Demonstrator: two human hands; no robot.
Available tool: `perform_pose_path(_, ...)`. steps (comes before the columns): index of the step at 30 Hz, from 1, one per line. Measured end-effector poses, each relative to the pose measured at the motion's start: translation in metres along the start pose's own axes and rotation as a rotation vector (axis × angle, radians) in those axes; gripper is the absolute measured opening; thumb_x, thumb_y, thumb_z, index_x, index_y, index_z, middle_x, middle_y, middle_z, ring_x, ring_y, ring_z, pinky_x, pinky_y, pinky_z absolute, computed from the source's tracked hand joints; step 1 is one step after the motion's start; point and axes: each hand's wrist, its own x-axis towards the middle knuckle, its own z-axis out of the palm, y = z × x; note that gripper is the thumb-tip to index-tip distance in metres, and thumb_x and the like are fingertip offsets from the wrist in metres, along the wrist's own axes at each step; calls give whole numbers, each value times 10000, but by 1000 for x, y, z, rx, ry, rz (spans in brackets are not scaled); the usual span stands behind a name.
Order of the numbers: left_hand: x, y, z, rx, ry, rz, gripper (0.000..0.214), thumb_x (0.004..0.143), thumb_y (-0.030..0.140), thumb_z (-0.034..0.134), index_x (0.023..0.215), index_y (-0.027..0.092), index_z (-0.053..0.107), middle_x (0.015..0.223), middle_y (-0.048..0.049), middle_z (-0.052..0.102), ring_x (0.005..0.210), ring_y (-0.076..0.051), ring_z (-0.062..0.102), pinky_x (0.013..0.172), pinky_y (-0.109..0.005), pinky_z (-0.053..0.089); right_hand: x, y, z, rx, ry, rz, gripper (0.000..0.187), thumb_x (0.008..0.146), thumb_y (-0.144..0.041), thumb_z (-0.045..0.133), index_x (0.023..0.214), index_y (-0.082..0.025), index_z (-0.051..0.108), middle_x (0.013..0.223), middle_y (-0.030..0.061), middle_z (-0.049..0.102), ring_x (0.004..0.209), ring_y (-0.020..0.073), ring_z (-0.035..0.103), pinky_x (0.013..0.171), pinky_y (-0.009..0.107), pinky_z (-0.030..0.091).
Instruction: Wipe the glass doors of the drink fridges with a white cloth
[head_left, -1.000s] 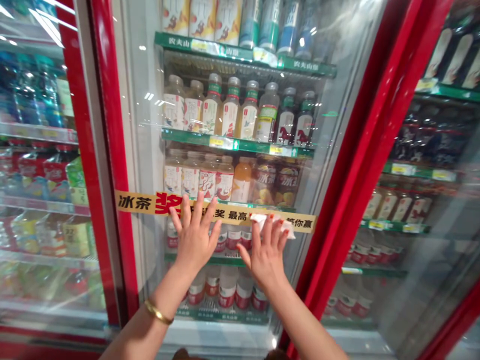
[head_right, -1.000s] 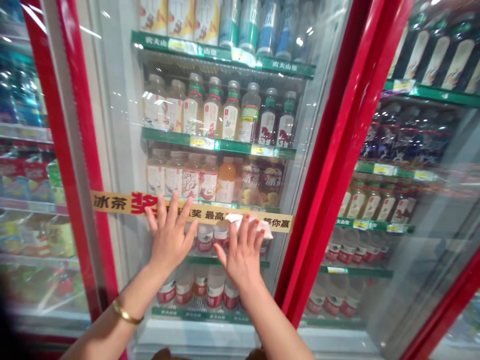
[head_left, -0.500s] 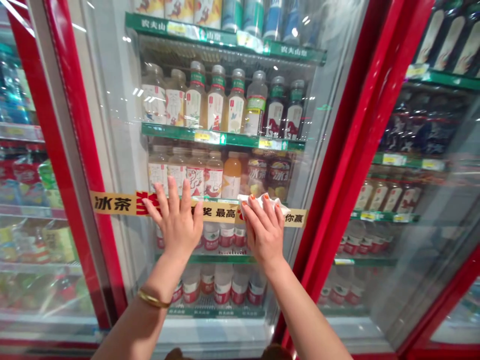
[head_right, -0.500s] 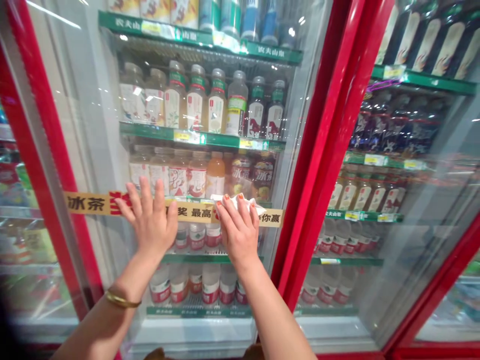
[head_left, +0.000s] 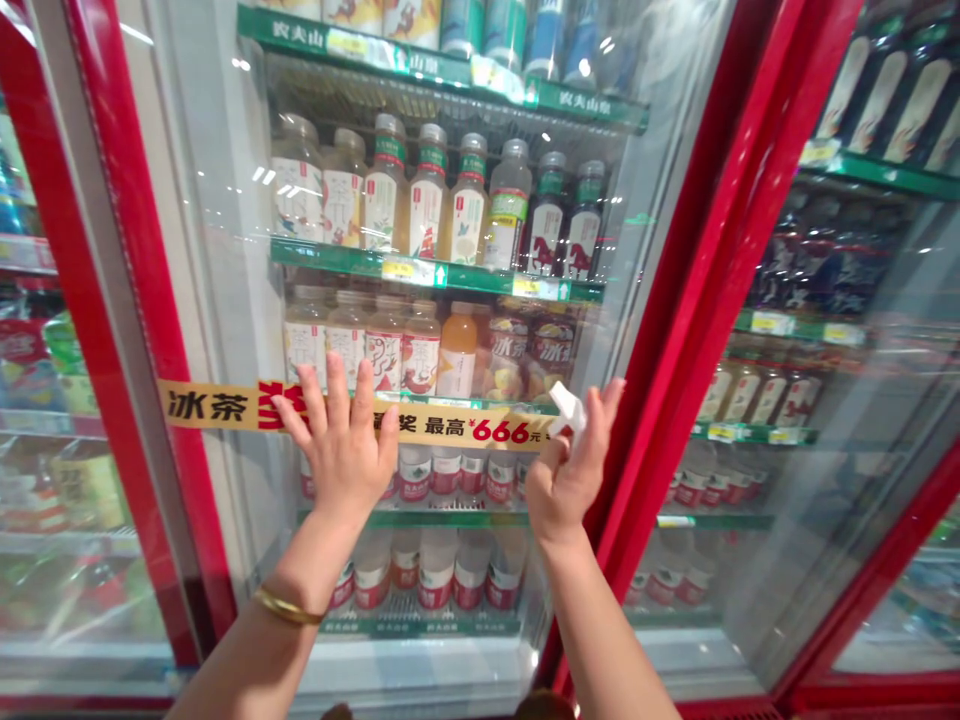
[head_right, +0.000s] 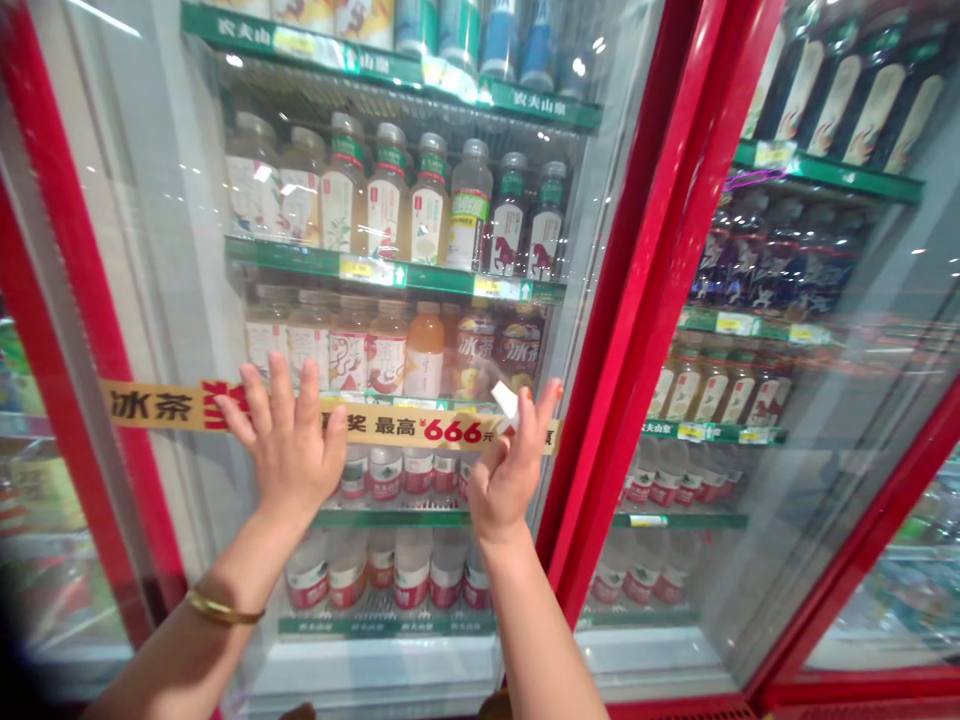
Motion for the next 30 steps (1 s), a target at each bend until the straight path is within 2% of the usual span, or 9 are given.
perform_pose_path(3,0,0,-1,-5,7,15,792,1101,433,514,1779,344,114,1871,-65,62,1743,-285,-94,1391,-647,-108,7,-3,2,-85,79,-154,918,982,-11,360,1786,-376,108,1881,-44,-18,1739,334,-12,1373,752,189)
perform_pose_path(7,0,1,-2,-14,20,23,809,1097,419,529,1780,349,101,1873,-63,61,1744,-278,-92,1394,-630,-114,-10,-28,18,-14,-380,-248,926,1001,-165,498,1794,-228,26,1872,83,63,1741,315,54,1402,646,204)
perform_pose_path(11,0,1,-3,-23,11,34,805,1097,423,526,1781,340,110,1872,-70,58,1744,-288,-94,1393,-636,-117,-29,-49,29,167,-621,-366,831,990,-246,554,1762,-202,253,1856,113,195,1740,287,125,1388,571,297)
perform_pose_path(15,0,-1,-4,-34,-19,22,799,1095,450,520,1779,336,123,1872,-72,50,1741,-308,-94,1389,-654,-124,-14,-35,34,222,-505,-292,662,1028,-91,426,1674,-234,402,1875,76,112,1744,231,62,1379,567,322)
perform_pose_path(18,0,-2,-5,-53,-44,-12,776,1095,473,509,1776,342,161,1874,-55,62,1739,-313,-96,1387,-656,-137,-10,-14,30,110,-379,-191,647,1065,-76,403,1691,-239,380,1877,89,58,1746,252,26,1391,618,259)
perform_pose_path(21,-2,-2,-5,-53,-47,-18,771,1093,469,505,1776,345,169,1875,-49,63,1740,-308,-93,1392,-640,-136,-32,-7,19,-70,-426,-160,715,1079,-135,450,1762,-235,264,1855,100,205,1747,266,22,1404,632,198)
perform_pose_path(24,-1,3,-6,-40,-55,-23,762,1094,436,495,1776,340,168,1873,-62,44,1740,-327,-97,1383,-666,-132,-49,-15,13,-139,-545,-270,770,1077,-310,566,1774,-297,241,1821,42,325,1748,313,17,1411,659,113)
perform_pose_path(27,9,12,-9,-38,-79,-44,734,1096,417,478,1770,338,200,1873,-61,53,1731,-356,-138,1361,-719,-131,-24,-19,17,-146,-556,-328,756,1089,-418,565,1764,-384,226,1815,-21,339,1747,346,49,1382,740,-13)
perform_pose_path(30,16,19,-13,-35,-109,-15,718,1097,433,488,1762,353,231,1869,-49,124,1743,-352,-64,1368,-711,-118,10,-14,21,-203,-405,-146,742,1110,-387,511,1772,-368,176,1848,5,249,1743,381,-9,1341,816,-20)
